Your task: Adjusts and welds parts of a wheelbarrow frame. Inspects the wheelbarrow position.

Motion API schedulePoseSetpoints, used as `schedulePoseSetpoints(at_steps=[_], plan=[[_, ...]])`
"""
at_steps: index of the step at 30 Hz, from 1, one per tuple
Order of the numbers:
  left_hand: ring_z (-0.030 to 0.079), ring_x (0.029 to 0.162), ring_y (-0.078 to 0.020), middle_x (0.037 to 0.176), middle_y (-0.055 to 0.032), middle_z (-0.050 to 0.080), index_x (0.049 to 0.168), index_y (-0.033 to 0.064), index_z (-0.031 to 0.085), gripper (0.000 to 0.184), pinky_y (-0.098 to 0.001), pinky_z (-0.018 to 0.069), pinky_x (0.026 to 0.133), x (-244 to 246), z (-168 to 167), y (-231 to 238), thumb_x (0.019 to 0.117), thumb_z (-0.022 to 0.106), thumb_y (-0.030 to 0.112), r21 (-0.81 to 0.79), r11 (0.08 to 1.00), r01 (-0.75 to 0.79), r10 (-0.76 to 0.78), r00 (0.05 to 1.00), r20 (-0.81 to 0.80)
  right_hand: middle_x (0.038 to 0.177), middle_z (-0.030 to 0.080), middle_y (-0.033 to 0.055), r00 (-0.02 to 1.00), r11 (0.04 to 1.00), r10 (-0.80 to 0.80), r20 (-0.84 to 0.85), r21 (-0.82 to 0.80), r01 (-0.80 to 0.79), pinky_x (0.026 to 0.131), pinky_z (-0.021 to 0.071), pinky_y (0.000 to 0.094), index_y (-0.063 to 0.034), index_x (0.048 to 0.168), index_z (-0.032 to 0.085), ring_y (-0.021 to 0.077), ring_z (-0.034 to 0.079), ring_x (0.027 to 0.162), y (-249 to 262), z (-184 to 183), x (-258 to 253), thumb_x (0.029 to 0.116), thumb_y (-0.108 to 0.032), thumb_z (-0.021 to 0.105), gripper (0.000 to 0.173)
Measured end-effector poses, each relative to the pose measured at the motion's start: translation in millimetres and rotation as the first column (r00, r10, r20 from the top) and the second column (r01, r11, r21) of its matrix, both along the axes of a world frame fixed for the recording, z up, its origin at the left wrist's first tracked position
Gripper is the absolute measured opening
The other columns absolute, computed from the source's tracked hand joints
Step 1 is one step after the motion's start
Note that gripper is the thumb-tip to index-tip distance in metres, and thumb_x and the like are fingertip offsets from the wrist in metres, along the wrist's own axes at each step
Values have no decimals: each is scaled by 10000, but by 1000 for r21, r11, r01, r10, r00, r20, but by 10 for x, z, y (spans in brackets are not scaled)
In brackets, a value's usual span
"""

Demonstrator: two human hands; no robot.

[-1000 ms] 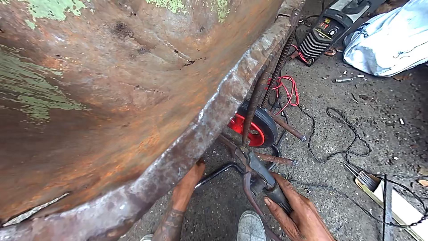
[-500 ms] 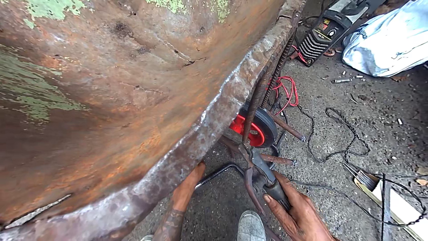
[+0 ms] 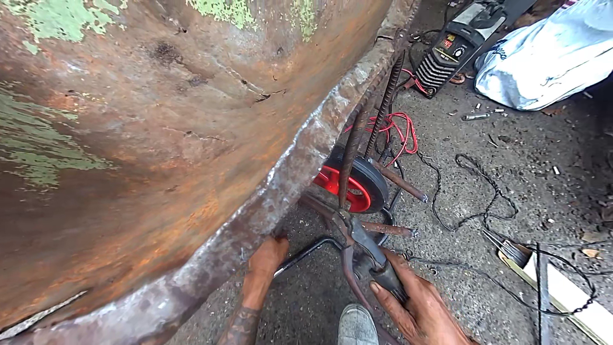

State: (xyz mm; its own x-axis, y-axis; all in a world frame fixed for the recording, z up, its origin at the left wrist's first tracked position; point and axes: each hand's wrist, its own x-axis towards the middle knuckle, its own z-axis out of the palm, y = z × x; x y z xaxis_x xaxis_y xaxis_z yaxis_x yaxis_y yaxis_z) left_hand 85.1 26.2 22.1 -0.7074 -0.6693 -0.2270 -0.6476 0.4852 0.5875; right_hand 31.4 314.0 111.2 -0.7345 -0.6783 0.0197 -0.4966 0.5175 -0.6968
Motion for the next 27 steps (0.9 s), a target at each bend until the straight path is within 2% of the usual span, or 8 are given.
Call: schedulePoseSetpoints(at_steps=[3, 5, 9, 13, 16, 20, 24, 27], plan=[[703, 779, -325, 873, -160, 701, 1099, 21, 669, 227, -559, 556, 717, -3, -6, -1, 890, 673, 110, 19, 1000, -16, 16, 1000, 21, 1097, 731, 103, 999, 1000, 8, 37, -17, -7, 787, 599, 295, -27, 1489, 490, 106, 706, 880, 26, 55, -9, 1018, -376, 611, 598], [705, 752, -323, 852, -161, 700, 1078, 14, 673, 214, -557, 561, 705, 8, -41, -13, 884, 679, 102, 7, 1000, -19, 19, 1000, -2, 1113, 728, 109, 1000, 998, 13, 1, -59, -13, 796, 597, 277, -27, 1483, 490, 98, 705, 897, 29, 33, 1, 1021, -383, 609, 596], [689, 719, -301, 820, -152, 683, 1041, 14, 670, 188, -542, 555, 677, 14, -98, -19, 872, 690, 95, -9, 1000, -23, 23, 999, -47, 1117, 733, 76, 1000, 1000, 3, -2, 6, -3, 727, 612, 332, -76, 1499, 493, 118, 713, 846, 28, -36, -26, 1025, -436, 571, 600], [693, 749, -317, 837, -161, 693, 1058, 13, 679, 199, -552, 550, 705, 1, -81, -18, 877, 689, 97, -20, 1000, -20, 19, 999, -38, 1130, 724, 91, 1000, 997, 3, 21, -76, -2, 804, 603, 281, -49, 1505, 470, 87, 703, 902, 31, 28, -10, 1024, -379, 607, 599], [690, 776, -324, 840, -159, 690, 1047, 14, 672, 190, -553, 539, 726, 14, -83, -17, 884, 682, 112, -30, 1000, -9, 8, 1000, -18, 1033, 734, 66, 1000, 1000, -6, -11, -22, 5, 694, 599, 299, -68, 1495, 490, 93, 695, 789, 3, -86, -33, 1018, -422, 578, 600], [698, 794, -340, 864, -167, 699, 1081, 15, 674, 207, -566, 545, 733, -5, -1, 0, 905, 675, 123, 1, 1000, -17, 17, 1000, 22, 1124, 726, 122, 1000, 998, 12, 25, -54, -10, 804, 594, 272, -6, 1490, 479, 101, 704, 900, 9, 102, 7, 1019, -352, 618, 600], [701, 800, -336, 865, -161, 699, 1078, 21, 672, 204, -564, 550, 727, -8, -1, 5, 908, 669, 135, 3, 1000, -18, 18, 999, 29, 1054, 741, 81, 1000, 1000, 3, -11, 25, -3, 703, 602, 321, -62, 1492, 500, 120, 707, 807, -3, 11, -31, 1015, -414, 595, 601], [702, 811, -332, 877, -160, 703, 1084, 21, 675, 207, -557, 550, 742, -20, 7, -3, 905, 668, 123, -2, 1000, -10, 10, 1000, 22, 1127, 729, 122, 999, 1000, 19, 34, -4, -19, 796, 604, 309, -21, 1500, 477, 122, 714, 901, 20, 122, -11, 1017, -364, 621, 610]])
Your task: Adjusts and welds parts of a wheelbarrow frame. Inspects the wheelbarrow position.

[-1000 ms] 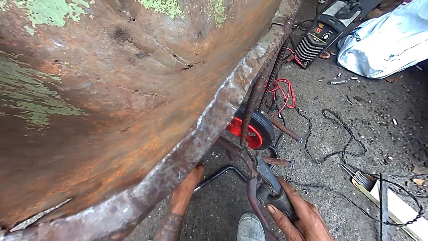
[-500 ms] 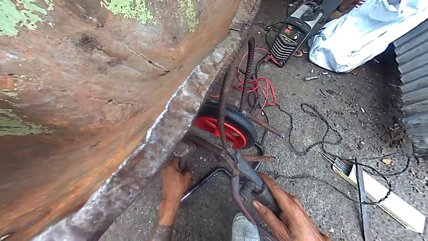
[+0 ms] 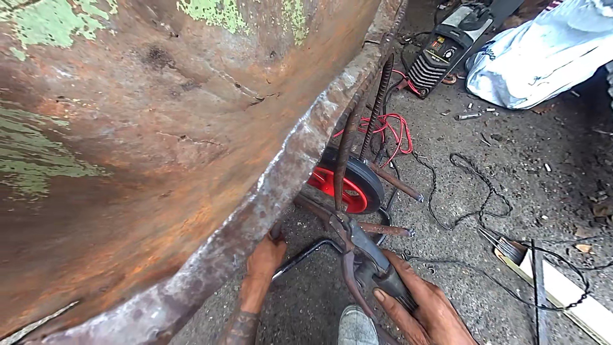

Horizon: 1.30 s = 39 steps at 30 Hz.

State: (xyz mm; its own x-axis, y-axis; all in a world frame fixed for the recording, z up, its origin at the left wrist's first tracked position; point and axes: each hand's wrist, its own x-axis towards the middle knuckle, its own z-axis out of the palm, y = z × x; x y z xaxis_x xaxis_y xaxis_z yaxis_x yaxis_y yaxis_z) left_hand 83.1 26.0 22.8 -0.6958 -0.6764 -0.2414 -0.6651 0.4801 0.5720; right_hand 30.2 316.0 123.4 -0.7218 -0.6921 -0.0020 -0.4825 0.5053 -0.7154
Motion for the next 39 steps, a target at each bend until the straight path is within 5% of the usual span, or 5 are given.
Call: schedulePoseSetpoints(at_steps=[14, 18, 21, 26, 39], plan=[[695, 845, -322, 890, -159, 703, 1049, 21, 684, 195, -547, 540, 779, 28, -40, -19, 881, 670, 117, -20, 1000, 9, -9, 999, -45, 879, 691, 42, 941, 971, -81, 329, -186, 149, 564, 582, 276, 18, 1468, 456, 79, 633, 613, -26, -374, 69, 1012, -267, 616, 561], [692, 823, -313, 867, -154, 697, 1044, 13, 672, 186, -532, 539, 766, 14, -37, -1, 886, 670, 112, -17, 1000, 9, -10, 999, -40, 1149, 727, 56, 999, 999, -17, 49, -40, 19, 775, 610, 304, -86, 1492, 511, 88, 706, 884, 61, -354, -3, 1009, -399, 625, 587], [696, 840, -318, 883, -155, 703, 1058, 15, 678, 194, -532, 543, 779, 5, -9, 4, 894, 674, 118, -10, 1000, 10, -10, 999, -33, 1112, 727, 96, 949, 988, 112, -295, 136, -74, 612, 588, 381, -167, 1479, 565, 202, 722, 809, 81, -278, -75, 1001, -439, 594, 551], [699, 863, -347, 906, -178, 709, 1066, 2, 690, 219, -563, 547, 795, 33, -43, 6, 880, 672, 116, -22, 1000, 14, -15, 998, -63, 1002, 722, 62, 984, 995, -19, 177, -89, 35, 671, 614, 292, -15, 1460, 489, 84, 687, 740, 15, -150, -21, 1005, -304, 639, 559], [697, 883, -334, 930, -178, 712, 1083, 2, 697, 227, -545, 541, 817, 19, -20, 7, 885, 669, 109, 19, 1000, 0, 1, 999, -39, 1186, 726, 117, 996, 998, 25, -80, -48, -29, 823, 604, 295, -40, 1486, 508, 113, 720, 952, -73, -322, 11, 1016, -396, 614, 599]])
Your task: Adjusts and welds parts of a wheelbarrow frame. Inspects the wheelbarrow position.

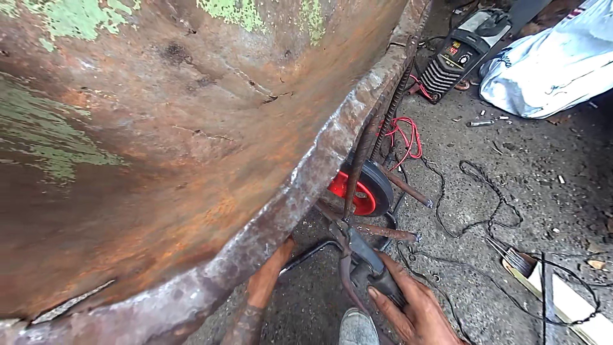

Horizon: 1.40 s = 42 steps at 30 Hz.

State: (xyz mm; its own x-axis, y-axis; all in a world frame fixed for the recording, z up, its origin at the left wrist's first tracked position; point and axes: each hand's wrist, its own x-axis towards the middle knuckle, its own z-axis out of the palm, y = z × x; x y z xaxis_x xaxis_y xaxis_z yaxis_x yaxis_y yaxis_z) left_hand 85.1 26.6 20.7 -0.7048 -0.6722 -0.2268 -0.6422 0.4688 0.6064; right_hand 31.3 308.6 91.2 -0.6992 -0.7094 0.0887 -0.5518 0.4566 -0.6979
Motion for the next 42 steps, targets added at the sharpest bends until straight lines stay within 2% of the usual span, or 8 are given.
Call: schedulePoseSetpoints(at_steps=[8, 10, 14, 17, 19, 33, 37, 42], plan=[[691, 841, -316, 885, -161, 701, 1047, 6, 686, 199, -536, 539, 783, 8, -30, 1, 875, 666, 105, -7, 1000, -2, 2, 1000, -14, 1182, 729, 100, 1000, 1000, -1, -17, 23, 1, 812, 606, 300, -60, 1496, 505, 107, 719, 942, 33, -111, -27, 1017, -425, 597, 609], [689, 840, -311, 881, -156, 699, 1035, 13, 686, 186, -529, 538, 783, 4, -30, -4, 875, 668, 107, -10, 1000, -1, 1, 1000, -14, 1132, 733, 90, 995, 1000, -20, 101, 24, 17, 805, 602, 295, -43, 1497, 495, 94, 708, 901, 57, -51, -6, 1016, -401, 606, 610], [686, 833, -316, 877, -157, 693, 1029, 11, 681, 190, -532, 539, 774, 8, -55, -5, 867, 669, 109, -22, 1000, -2, 2, 1000, -25, 873, 684, 41, 901, 987, -119, 418, -45, 152, 576, 590, 290, 14, 1464, 460, 87, 639, 622, 65, 20, 49, 1007, -269, 621, 562], [688, 845, -328, 883, -165, 693, 1041, 2, 671, 201, -536, 539, 777, 5, -40, 7, 871, 670, 108, -13, 1000, -1, 1, 1000, -19, 1121, 728, 93, 979, 998, -56, 196, 15, 54, 782, 606, 313, -28, 1494, 488, 106, 706, 871, 89, 55, 37, 1004, -342, 640, 601], [694, 858, -333, 897, -172, 700, 1055, -2, 676, 214, -546, 542, 793, 4, -21, 7, 872, 670, 109, -16, 1000, 6, -7, 1000, -21, 1220, 715, 139, 999, 998, -9, 50, 64, 6, 790, 617, 376, -40, 1513, 481, 171, 733, 935, 97, 79, 41, 1017, -392, 621, 624], [689, 842, -323, 888, -166, 697, 1054, 4, 679, 207, -530, 537, 781, -7, 8, 6, 869, 666, 98, -16, 1000, 6, -6, 1000, -16, 1062, 732, 95, 984, 998, -59, 166, 28, 55, 774, 598, 288, -19, 1494, 481, 89, 697, 840, 135, -8, 45, 1016, -372, 611, 608], [698, 889, -336, 932, -176, 710, 1086, 5, 684, 243, -548, 539, 817, 3, -3, 10, 862, 659, 97, -20, 1000, 8, -8, 1000, -11, 965, 713, 71, 936, 994, -97, 337, -18, 110, 662, 600, 301, 20, 1467, 473, 87, 665, 700, 187, 27, 56, 1007, -294, 622, 577], [692, 855, -333, 901, -171, 700, 1075, -1, 674, 218, -542, 540, 798, -10, 1, 9, 892, 662, 117, 1, 1000, 3, -3, 1000, 2, 1034, 729, 83, 972, 996, -58, 226, -53, 72, 748, 600, 272, -6, 1474, 489, 63, 688, 817, 130, 19, 65, 1007, -337, 628, 589]])
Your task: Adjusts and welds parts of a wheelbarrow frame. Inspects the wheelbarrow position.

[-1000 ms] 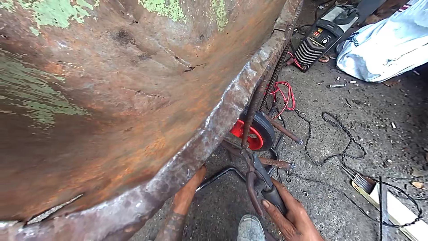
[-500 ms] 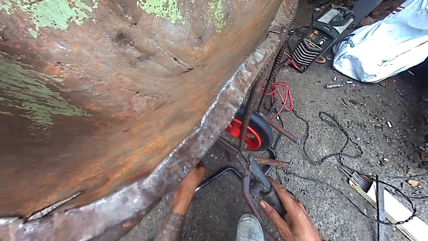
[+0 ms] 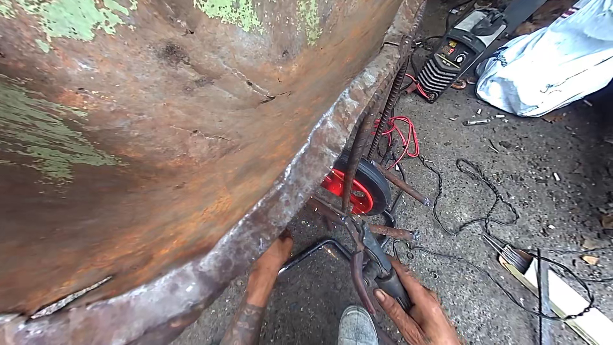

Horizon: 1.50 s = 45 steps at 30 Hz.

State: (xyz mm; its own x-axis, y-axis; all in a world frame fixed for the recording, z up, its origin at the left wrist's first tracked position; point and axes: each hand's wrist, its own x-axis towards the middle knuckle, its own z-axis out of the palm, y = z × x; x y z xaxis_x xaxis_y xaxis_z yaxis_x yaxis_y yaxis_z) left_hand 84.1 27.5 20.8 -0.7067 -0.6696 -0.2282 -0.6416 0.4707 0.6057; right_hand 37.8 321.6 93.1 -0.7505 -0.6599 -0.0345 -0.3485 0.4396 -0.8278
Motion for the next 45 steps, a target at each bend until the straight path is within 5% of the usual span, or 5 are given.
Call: schedulePoseSetpoints(at_steps=[28, 36, 40, 43, 45], plan=[[692, 836, -332, 882, -176, 696, 1060, -6, 675, 219, -545, 539, 779, 4, -7, 3, 871, 675, 106, -11, 1000, 3, -3, 1000, -23, 1081, 731, 83, 999, 999, 14, -50, 46, -12, 780, 597, 267, -27, 1499, 477, 66, 694, 854, -49, -68, -49, 1018, -379, 604, 609], [685, 842, -312, 879, -154, 689, 1054, 13, 665, 189, -526, 536, 775, -3, 13, 2, 886, 661, 101, 24, 1000, -14, 14, 1000, 12, 976, 720, 38, 1000, 999, -13, 13, 30, 13, 702, 588, 256, -43, 1453, 515, 43, 668, 768, -32, -73, -67, 1008, -394, 606, 574], [689, 862, -322, 902, -165, 693, 1065, 7, 665, 204, -531, 540, 793, -4, 23, -2, 882, 666, 98, 8, 1000, -6, 6, 1000, 11, 741, 624, -1, 948, 995, -81, 308, -30, 95, 495, 554, 300, -62, 1280, 544, 101, 596, 532, -49, -20, -33, 1003, -322, 616, 387], [696, 945, -358, 982, -197, 709, 1146, -6, 670, 272, -552, 537, 860, -4, 31, 15, 898, 665, 106, 2, 1000, -5, 5, 1000, 15, 895, 695, 33, 994, 995, -22, 110, 97, 11, 639, 586, 328, -59, 1322, 576, 115, 663, 696, -22, 54, -31, 989, -344, 650, 444], [696, 975, -379, 1007, -211, 711, 1159, -4, 663, 278, -580, 532, 880, -9, 34, 16, 910, 663, 121, -1, 1000, -5, 5, 999, 38, 1080, 742, 118, 994, 977, 63, -92, 207, -43, 722, 611, 455, -32, 1362, 597, 220, 735, 840, -31, 138, 3, 977, -340, 675, 499]])
